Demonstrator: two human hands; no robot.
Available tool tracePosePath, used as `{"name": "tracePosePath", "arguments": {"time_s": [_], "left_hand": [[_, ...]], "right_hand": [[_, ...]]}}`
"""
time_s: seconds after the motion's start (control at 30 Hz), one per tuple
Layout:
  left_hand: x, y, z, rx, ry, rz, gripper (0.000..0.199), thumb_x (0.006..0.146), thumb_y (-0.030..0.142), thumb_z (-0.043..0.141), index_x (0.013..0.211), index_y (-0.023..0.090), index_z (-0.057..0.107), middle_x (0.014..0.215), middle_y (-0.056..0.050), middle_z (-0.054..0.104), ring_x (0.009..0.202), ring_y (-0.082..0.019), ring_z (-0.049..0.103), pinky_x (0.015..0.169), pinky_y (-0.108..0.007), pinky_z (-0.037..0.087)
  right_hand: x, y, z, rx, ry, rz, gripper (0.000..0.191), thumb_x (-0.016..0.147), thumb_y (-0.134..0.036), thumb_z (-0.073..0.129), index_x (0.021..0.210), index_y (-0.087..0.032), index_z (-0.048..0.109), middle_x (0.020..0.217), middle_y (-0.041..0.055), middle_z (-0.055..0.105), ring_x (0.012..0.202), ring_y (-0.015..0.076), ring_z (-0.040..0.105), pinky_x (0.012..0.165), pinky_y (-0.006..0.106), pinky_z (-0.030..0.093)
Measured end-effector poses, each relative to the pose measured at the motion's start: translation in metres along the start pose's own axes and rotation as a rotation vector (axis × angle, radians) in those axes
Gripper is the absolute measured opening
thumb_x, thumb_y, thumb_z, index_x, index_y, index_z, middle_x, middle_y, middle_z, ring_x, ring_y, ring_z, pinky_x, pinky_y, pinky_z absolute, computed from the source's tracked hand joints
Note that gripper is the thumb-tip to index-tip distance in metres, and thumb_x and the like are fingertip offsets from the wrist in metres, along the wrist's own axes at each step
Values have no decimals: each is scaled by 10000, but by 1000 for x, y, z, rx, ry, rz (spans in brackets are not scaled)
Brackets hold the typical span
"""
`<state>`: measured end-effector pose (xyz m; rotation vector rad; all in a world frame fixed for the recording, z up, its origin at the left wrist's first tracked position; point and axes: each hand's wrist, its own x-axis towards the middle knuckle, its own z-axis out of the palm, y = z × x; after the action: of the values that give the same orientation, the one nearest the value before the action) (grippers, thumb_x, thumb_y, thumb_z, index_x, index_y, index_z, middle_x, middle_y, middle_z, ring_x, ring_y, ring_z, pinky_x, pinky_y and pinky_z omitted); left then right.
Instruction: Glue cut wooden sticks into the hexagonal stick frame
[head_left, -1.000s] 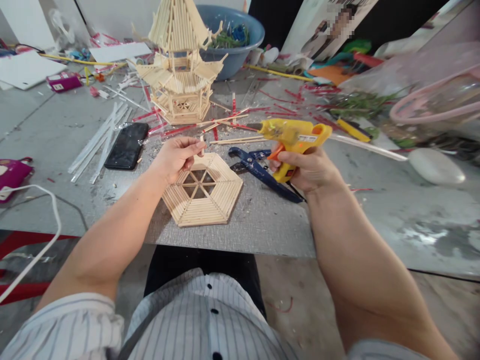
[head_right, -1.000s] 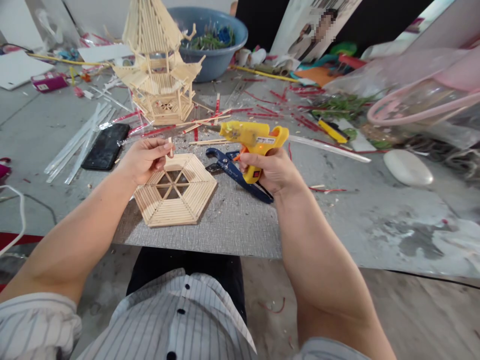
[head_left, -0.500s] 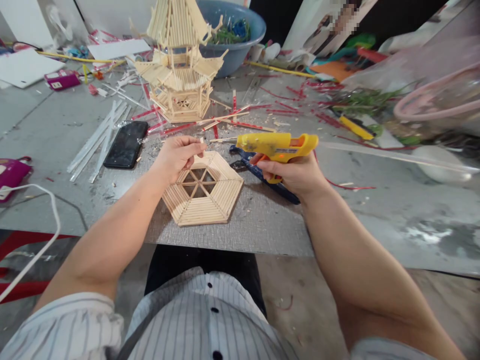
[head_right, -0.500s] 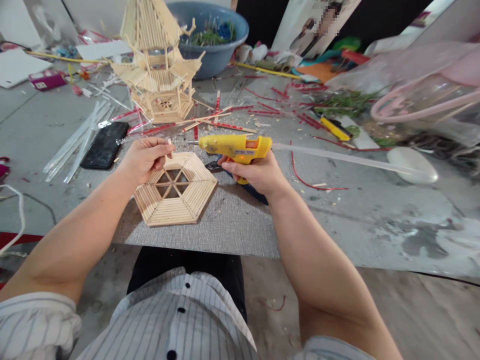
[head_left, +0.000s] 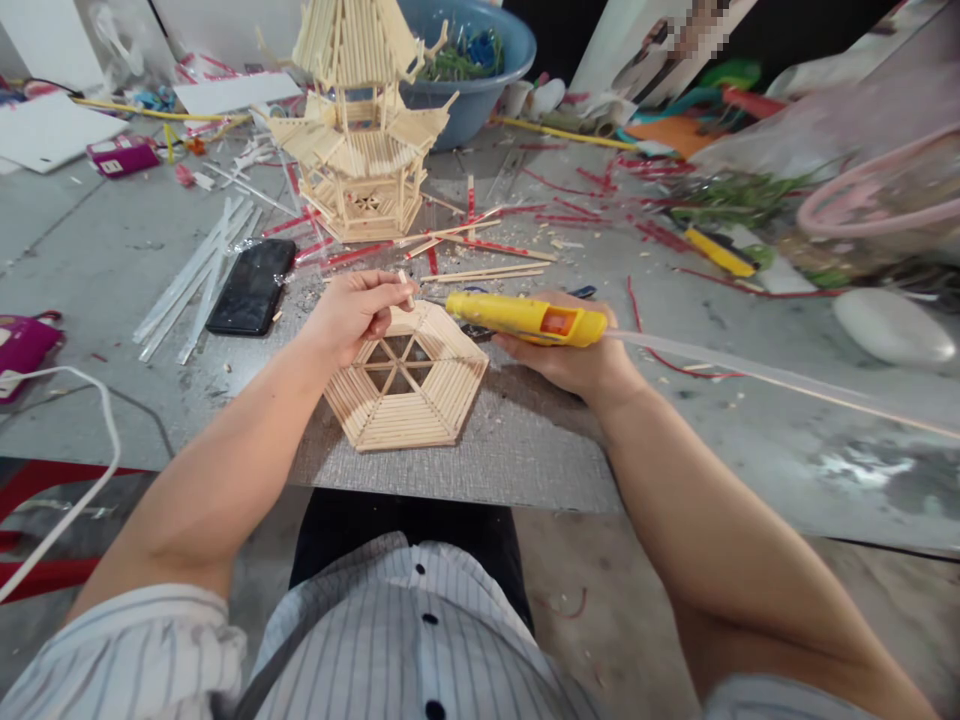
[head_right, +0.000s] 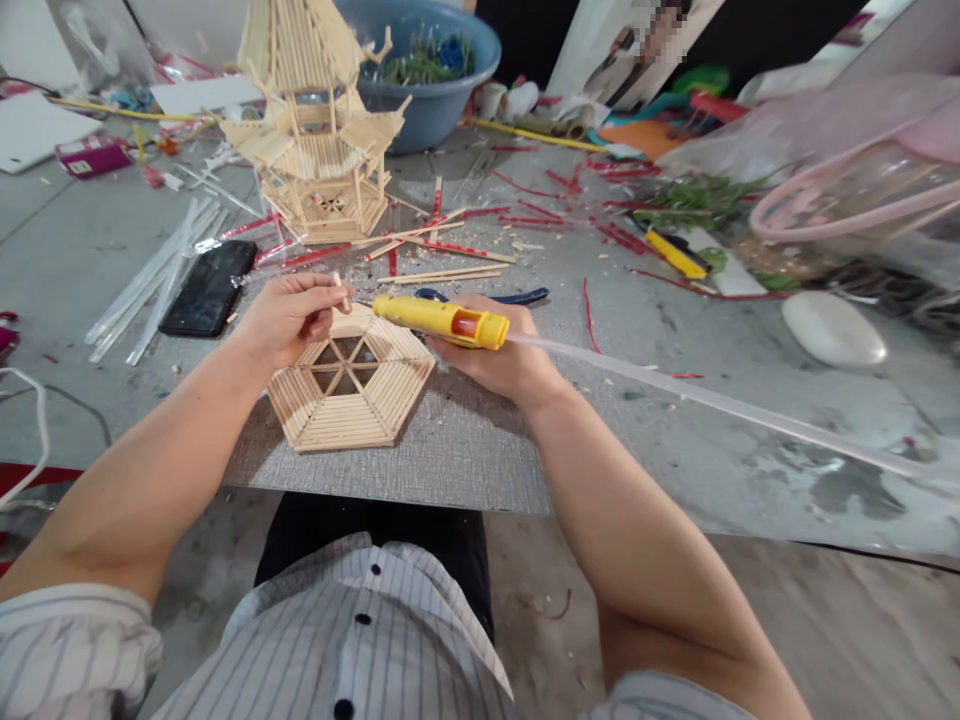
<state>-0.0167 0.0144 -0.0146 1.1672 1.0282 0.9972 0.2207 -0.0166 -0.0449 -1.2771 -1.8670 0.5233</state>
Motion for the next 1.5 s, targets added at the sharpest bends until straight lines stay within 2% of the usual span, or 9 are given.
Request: {"name": "tracePosePath", "arguments": {"time_s": [0.13, 0.27, 0.4, 0.6, 0.9, 1.1, 1.5], "left_hand": [[0, -1, 0, -8, 15, -7, 107, 785, 132, 598, 682, 116, 619, 630, 36, 558, 370, 15, 335, 360, -174, 188], [0, 0, 1, -7, 11, -25, 151, 807, 139, 587, 659, 118, 610, 618, 40, 530, 368, 13, 317, 364, -177, 189], [0, 0, 2, -5, 6, -31, 163, 821, 138, 576, 663, 115, 610, 597, 47, 514, 358, 15, 312, 364, -172, 181], [-2, 2, 3, -18, 15, -40, 173, 828, 136, 572, 659, 112, 604, 546, 58, 489, 346, 11, 314, 366, -171, 189], [-1, 1, 3, -31, 11, -36, 185, 831, 144, 574, 652, 116, 608, 552, 53, 497, 339, 11, 313, 362, -185, 172], [0, 0, 3, -29, 9, -25, 179, 835, 135, 566, 665, 116, 618, 558, 51, 503, 334, 7, 321, 356, -193, 161], [-1, 0, 2, -20, -11, -10, 205, 831, 144, 564, 630, 123, 595, 589, 44, 506, 349, 13, 316, 355, -185, 162]], "right_hand": [[-2, -7, -1, -137, -32, 11, 175, 746, -489, 601, 790, -320, 598, 875, 15, 672, 805, 237, 639, 763, 429, 504], [-4, -10, -2, -225, -33, 1, 196, 767, -506, 586, 813, -318, 616, 860, 20, 679, 795, 243, 641, 761, 434, 504], [-5, -10, -1, -231, -11, -87, 215, 767, -507, 602, 794, -295, 623, 823, 17, 685, 738, 221, 642, 695, 390, 511], [-4, -4, 3, -122, 48, -218, 228, 758, -508, 625, 763, -280, 622, 736, 10, 669, 649, 195, 630, 585, 330, 482], [-4, -10, 3, -118, 79, -205, 237, 749, -503, 636, 727, -269, 605, 702, 4, 667, 617, 188, 627, 559, 321, 463], [-4, -12, 2, -116, 31, -139, 252, 747, -525, 622, 731, -274, 611, 730, 9, 665, 648, 194, 629, 596, 333, 471], [-4, -12, 2, -152, 37, -108, 268, 743, -538, 627, 725, -271, 621, 739, 19, 676, 678, 225, 650, 602, 356, 491]]}}
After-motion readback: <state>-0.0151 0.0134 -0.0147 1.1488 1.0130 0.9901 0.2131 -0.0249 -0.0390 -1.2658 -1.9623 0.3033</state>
